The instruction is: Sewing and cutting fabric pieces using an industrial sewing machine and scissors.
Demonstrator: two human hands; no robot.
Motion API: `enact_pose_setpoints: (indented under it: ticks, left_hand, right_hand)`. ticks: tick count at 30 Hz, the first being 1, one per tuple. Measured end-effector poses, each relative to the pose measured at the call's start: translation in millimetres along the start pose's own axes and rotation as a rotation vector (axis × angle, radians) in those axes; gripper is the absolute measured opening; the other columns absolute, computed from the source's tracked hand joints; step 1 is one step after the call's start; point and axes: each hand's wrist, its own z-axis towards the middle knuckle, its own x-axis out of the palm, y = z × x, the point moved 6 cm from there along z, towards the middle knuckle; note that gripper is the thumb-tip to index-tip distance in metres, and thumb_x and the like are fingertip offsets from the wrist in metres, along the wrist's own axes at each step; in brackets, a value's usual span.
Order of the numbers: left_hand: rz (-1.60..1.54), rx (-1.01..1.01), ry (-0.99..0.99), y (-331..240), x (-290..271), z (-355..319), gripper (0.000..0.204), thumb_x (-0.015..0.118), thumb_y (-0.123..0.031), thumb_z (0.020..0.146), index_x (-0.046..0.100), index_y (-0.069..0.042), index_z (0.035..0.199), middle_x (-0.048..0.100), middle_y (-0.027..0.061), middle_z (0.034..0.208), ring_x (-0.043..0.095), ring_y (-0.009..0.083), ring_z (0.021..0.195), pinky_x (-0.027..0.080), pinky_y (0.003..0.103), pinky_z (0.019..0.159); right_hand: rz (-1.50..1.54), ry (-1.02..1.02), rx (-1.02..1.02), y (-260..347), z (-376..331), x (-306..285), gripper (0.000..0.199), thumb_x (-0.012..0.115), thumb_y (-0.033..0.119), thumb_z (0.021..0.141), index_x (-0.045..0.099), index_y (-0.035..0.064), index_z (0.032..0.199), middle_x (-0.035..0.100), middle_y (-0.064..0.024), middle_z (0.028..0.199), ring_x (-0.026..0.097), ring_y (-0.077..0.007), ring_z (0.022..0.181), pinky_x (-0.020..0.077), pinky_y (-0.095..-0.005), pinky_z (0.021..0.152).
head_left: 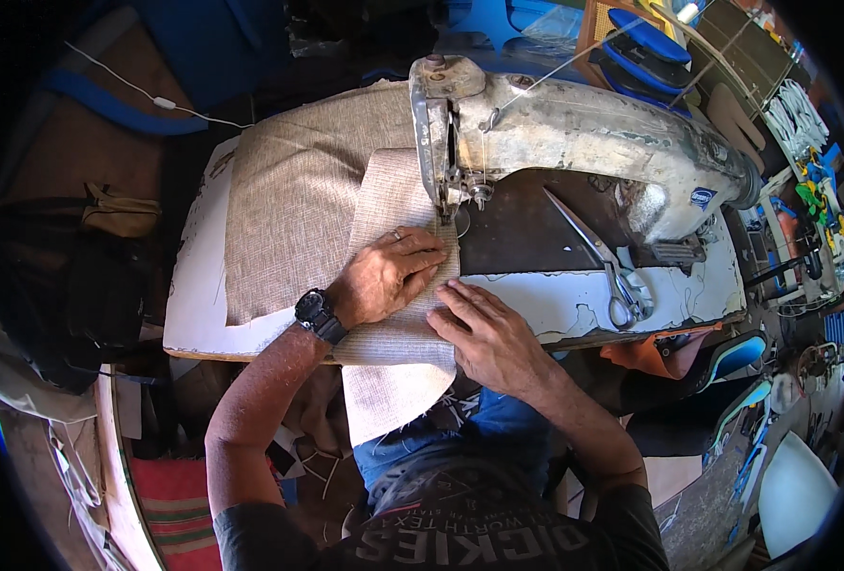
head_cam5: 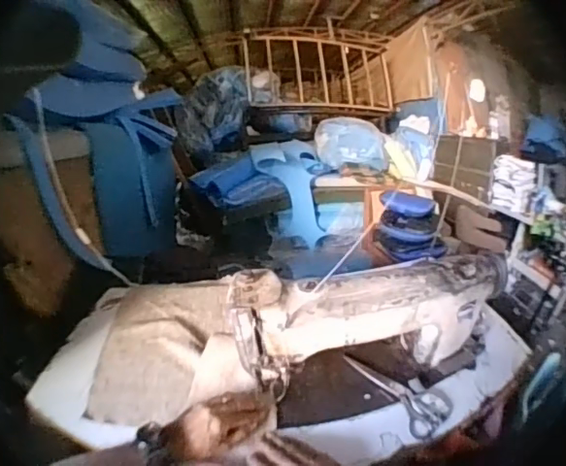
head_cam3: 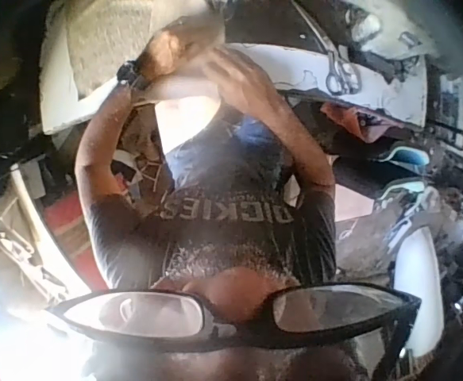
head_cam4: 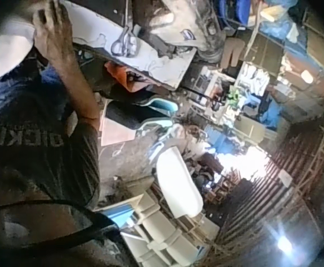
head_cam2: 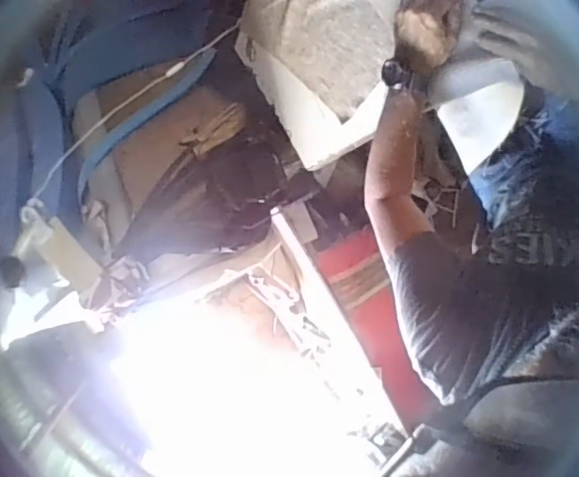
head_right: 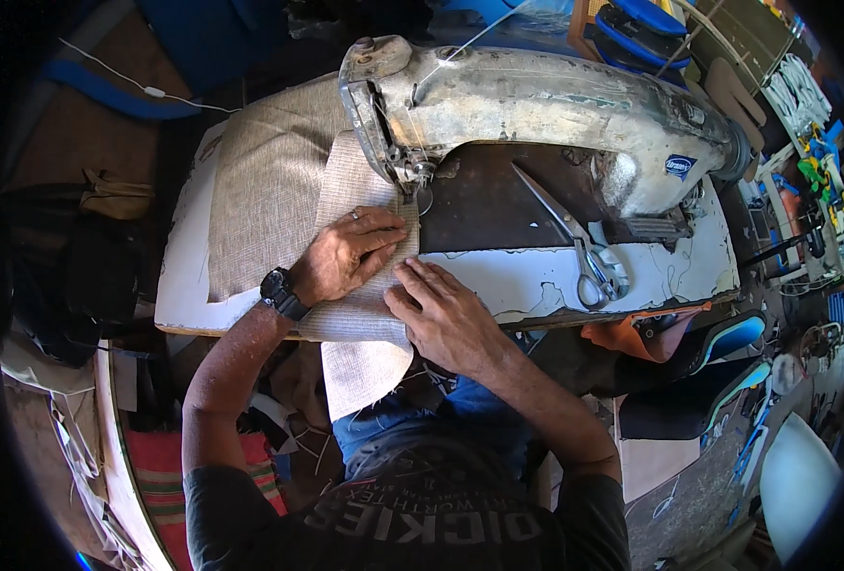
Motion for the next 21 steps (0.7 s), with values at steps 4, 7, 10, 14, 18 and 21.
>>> enact_pose_setpoints:
  ticks: [4,7,10,14,18,21]
  left_hand:
    - [0.005,0.004,-0.003,1.4,-1.0,1.1,0.029,0.076,-0.012,0.098,0.079,-0.004,0.125,0.075,0.0107,0.133,0.071,0.0304,0.125,0.060,0.041,0.107]
    - [0.003,0.006,-0.010,2.0,-2.0,2.7,0.028,0.076,-0.012,0.098,0.079,-0.003,0.125,0.075,0.0105,0.133,0.071,0.0303,0.124,0.060,0.041,0.107]
    - [0.014,0.009,-0.011,3.8,-3.6,5.4,0.028,0.075,-0.012,0.098,0.078,-0.003,0.125,0.075,0.0105,0.133,0.071,0.0301,0.124,0.060,0.041,0.107]
    - [-0.018,-0.022,0.021,9.7,-4.2,8.6,0.029,0.074,-0.009,0.098,0.078,-0.003,0.126,0.074,0.0122,0.136,0.070,0.0314,0.128,0.058,0.042,0.110]
    - [-0.030,-0.037,0.049,15.7,-3.8,11.2,0.031,0.073,-0.009,0.098,0.077,-0.003,0.129,0.073,0.0131,0.139,0.068,0.0323,0.132,0.056,0.043,0.113]
    - [0.013,-0.023,0.048,17.8,-4.5,13.0,0.032,0.072,-0.010,0.100,0.076,-0.003,0.131,0.073,0.0133,0.142,0.067,0.0328,0.135,0.055,0.043,0.115]
  right_hand:
    - [0.001,0.010,0.005,-2.9,1.4,1.5,0.044,0.076,0.008,0.087,0.071,0.0015,0.131,0.061,-0.0245,0.149,0.058,-0.0408,0.144,0.0474,-0.0512,0.124]
    - [-0.003,0.016,0.001,-5.1,2.7,2.6,0.044,0.077,0.008,0.088,0.071,0.0016,0.131,0.061,-0.0247,0.149,0.058,-0.0406,0.144,0.0476,-0.0511,0.124]
    - [-0.013,0.019,0.006,-6.8,5.5,2.6,0.044,0.076,0.009,0.088,0.071,0.0017,0.131,0.061,-0.0248,0.150,0.058,-0.0405,0.144,0.0474,-0.0512,0.124]
    - [-0.008,0.038,0.011,-8.9,9.6,1.6,0.043,0.076,0.009,0.090,0.071,0.0016,0.132,0.061,-0.0250,0.150,0.058,-0.0407,0.144,0.0473,-0.0510,0.124]
    - [-0.015,0.034,0.002,-14.3,13.4,2.0,0.042,0.075,0.008,0.091,0.071,0.0013,0.132,0.061,-0.0252,0.149,0.059,-0.0408,0.143,0.0479,-0.0508,0.123]
    - [-0.002,0.020,0.006,-17.8,16.5,3.1,0.042,0.074,0.008,0.092,0.070,0.0010,0.133,0.061,-0.0250,0.148,0.060,-0.0408,0.141,0.0482,-0.0507,0.123]
